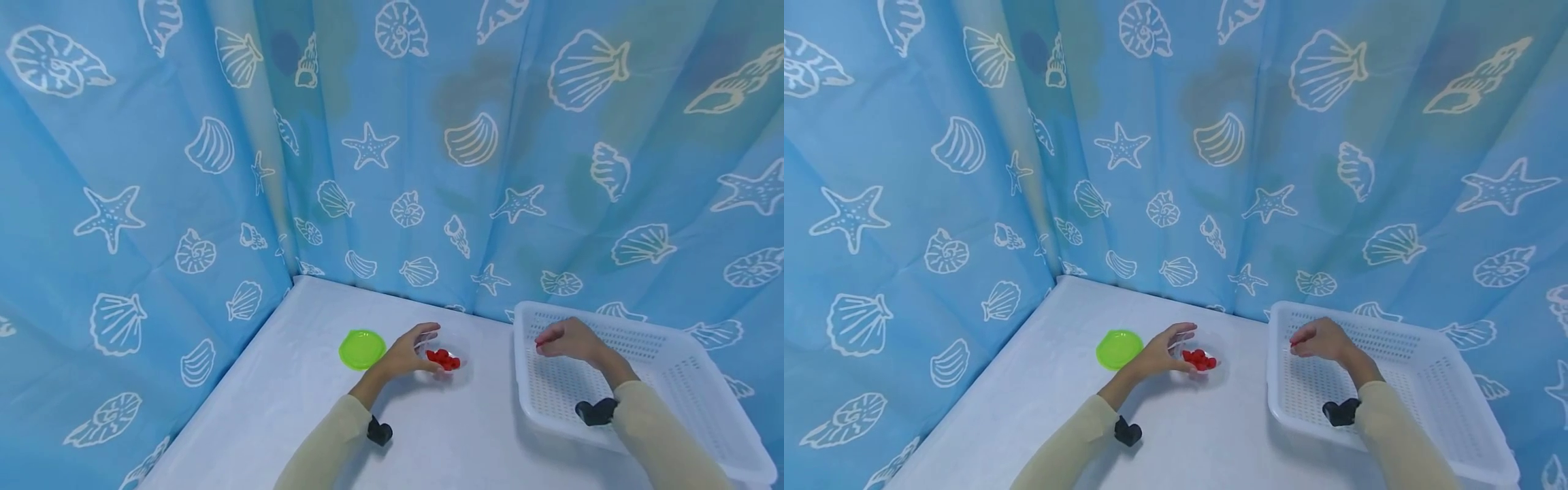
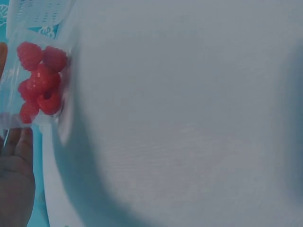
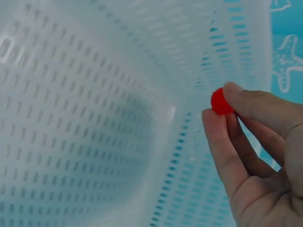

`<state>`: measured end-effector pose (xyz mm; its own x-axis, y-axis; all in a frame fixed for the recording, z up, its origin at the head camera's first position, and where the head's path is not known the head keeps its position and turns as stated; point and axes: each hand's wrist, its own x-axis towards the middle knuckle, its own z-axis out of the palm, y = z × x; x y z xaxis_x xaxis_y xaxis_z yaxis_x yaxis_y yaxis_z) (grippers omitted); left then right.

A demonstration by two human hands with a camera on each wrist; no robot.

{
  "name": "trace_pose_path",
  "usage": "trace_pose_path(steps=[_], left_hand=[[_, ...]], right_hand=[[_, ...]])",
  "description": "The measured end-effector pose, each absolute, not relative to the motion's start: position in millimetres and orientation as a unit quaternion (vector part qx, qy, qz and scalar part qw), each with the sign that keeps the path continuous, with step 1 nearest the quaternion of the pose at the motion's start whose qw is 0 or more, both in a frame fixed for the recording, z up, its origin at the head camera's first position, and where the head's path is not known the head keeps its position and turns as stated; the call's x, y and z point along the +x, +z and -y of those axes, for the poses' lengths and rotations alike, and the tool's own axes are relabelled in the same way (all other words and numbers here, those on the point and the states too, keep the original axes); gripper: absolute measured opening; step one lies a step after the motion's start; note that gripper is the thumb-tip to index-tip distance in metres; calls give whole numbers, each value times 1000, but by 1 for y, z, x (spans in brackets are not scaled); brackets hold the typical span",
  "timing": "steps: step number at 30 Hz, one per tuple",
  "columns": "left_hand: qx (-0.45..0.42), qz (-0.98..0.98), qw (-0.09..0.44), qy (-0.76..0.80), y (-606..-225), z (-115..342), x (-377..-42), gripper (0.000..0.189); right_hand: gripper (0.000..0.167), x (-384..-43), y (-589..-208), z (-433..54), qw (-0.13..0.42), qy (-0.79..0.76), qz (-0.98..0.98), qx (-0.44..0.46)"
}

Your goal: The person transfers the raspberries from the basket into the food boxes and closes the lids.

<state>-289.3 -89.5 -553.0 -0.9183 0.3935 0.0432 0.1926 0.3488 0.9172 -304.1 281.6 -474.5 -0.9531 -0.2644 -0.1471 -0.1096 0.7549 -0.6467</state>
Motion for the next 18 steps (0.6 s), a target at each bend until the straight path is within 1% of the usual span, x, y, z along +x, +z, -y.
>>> trace_pose_path(steps=[9,12,18], left_hand=[[187,-807,129,545,-548,92,-292,85],[190,-806,130,545,-548,92,-292,85],[182,-811,125,541,-547,89,-291,85]], right_hand=[[32,-303,-459,-266,76,-354,-926,-110],[33,-302,-453,-260,65,-355,-926,-113],[29,-300,-441,-242,52,-369,-917,-146]])
